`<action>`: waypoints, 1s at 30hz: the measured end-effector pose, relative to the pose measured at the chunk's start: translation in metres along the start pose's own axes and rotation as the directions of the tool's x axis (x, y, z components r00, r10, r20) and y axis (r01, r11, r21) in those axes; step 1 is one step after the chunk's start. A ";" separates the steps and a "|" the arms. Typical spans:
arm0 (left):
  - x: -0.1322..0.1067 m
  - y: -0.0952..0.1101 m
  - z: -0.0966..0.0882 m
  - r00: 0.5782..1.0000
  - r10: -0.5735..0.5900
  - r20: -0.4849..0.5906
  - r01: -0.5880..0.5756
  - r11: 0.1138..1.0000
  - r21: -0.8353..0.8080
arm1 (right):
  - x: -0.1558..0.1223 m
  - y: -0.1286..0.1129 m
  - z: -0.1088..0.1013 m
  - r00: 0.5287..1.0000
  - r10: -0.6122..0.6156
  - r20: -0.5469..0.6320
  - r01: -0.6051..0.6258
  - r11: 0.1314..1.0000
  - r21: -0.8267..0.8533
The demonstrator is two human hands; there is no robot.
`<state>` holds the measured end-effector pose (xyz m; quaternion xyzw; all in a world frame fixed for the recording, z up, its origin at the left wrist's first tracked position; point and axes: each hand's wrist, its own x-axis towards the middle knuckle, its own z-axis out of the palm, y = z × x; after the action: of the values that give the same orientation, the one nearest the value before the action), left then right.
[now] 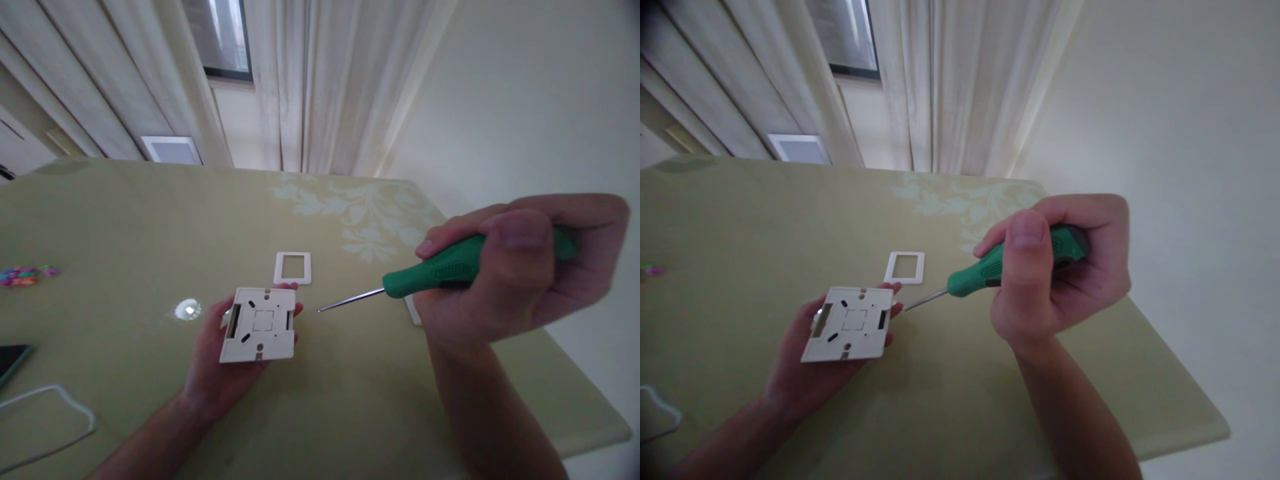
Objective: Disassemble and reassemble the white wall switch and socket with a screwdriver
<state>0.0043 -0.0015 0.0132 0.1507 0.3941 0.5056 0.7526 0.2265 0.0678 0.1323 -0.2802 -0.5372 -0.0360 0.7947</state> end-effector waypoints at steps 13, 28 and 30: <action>0.002 -0.003 0.000 0.996 -0.083 0.023 0.084 0.996 -0.032 | -0.001 -0.002 -0.002 0.999 0.046 0.026 -0.045 0.998 -0.040; -0.001 -0.001 -0.002 0.996 -0.073 0.043 0.078 0.989 -0.128 | -0.001 0.001 -0.002 1.000 -0.003 0.029 0.003 1.000 0.002; 0.000 -0.002 -0.004 0.995 -0.076 0.068 0.085 0.987 -0.139 | -0.001 0.001 -0.001 1.000 0.009 0.020 -0.009 1.000 0.007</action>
<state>0.0030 -0.0032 0.0091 0.0967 0.3393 0.4963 0.7932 0.2276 0.0680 0.1302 -0.2803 -0.5442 -0.0276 0.7903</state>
